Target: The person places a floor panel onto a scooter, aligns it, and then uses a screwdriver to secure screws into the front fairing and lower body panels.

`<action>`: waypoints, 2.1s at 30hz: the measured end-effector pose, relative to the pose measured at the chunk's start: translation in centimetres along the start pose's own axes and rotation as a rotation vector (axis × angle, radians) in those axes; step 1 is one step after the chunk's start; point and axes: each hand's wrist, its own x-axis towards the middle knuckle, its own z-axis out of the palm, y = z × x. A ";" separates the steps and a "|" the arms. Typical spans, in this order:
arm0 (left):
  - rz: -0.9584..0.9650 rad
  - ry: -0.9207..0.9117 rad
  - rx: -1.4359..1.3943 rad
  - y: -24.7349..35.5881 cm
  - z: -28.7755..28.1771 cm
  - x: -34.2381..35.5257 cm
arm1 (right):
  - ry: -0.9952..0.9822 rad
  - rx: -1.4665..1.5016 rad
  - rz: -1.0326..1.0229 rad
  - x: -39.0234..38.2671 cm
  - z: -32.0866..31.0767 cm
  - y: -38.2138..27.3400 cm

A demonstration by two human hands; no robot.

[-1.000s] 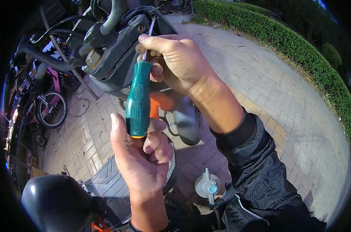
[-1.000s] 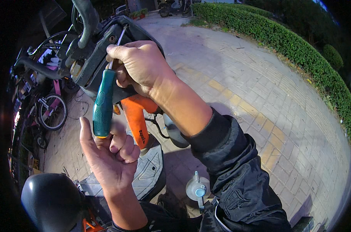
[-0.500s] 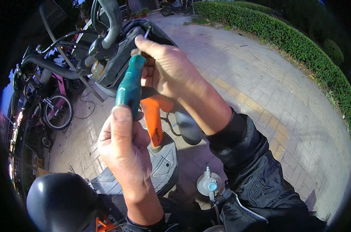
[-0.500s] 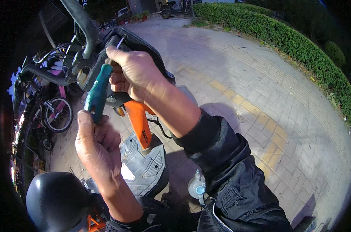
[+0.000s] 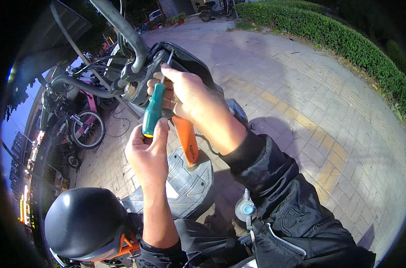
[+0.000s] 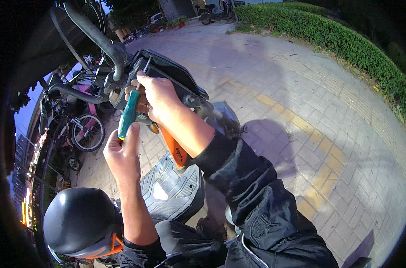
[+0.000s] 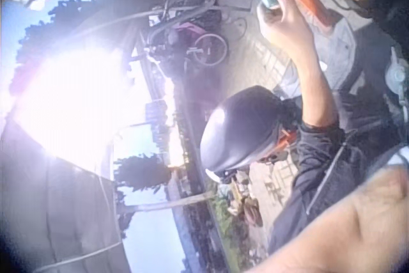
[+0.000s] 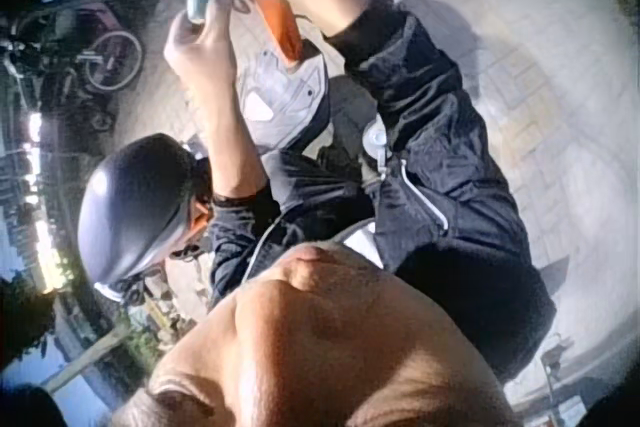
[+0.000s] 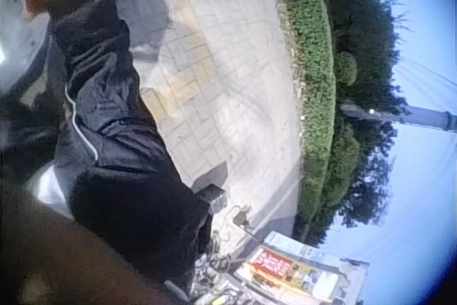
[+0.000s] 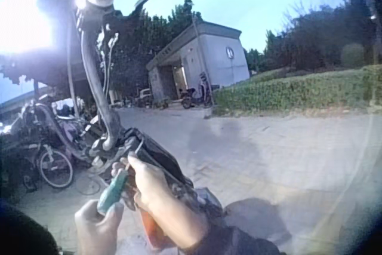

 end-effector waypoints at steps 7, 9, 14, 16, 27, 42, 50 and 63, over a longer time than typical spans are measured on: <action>-0.651 -0.163 -0.720 1.6 1.6 0.3 | -0.028 0.108 -0.018 0.7 -1.5 -1.3; -0.491 -0.171 -0.535 1.4 0.9 0.4 | -0.054 0.143 -0.012 0.2 -0.8 -1.2; 0.175 0.042 0.130 0.8 1.6 -0.3 | -0.116 0.310 0.037 1.1 -0.8 -1.6; -0.299 -0.127 -0.353 1.8 1.3 -0.5 | -0.132 0.341 0.025 0.9 -0.8 -1.7; -0.121 -0.082 -0.226 1.5 2.5 -0.7 | -0.073 0.423 0.046 1.6 -1.0 -2.3; -0.288 -0.196 -0.392 2.8 1.4 -1.2 | -0.094 0.359 0.041 0.1 -0.4 -1.2; 0.080 -0.072 0.042 2.1 2.1 -0.9 | 0.010 0.213 -0.068 -0.2 0.1 -2.0; -0.815 -0.280 -1.292 -1.5 -1.9 -0.4 | 0.061 0.367 -0.039 1.1 -0.1 -0.8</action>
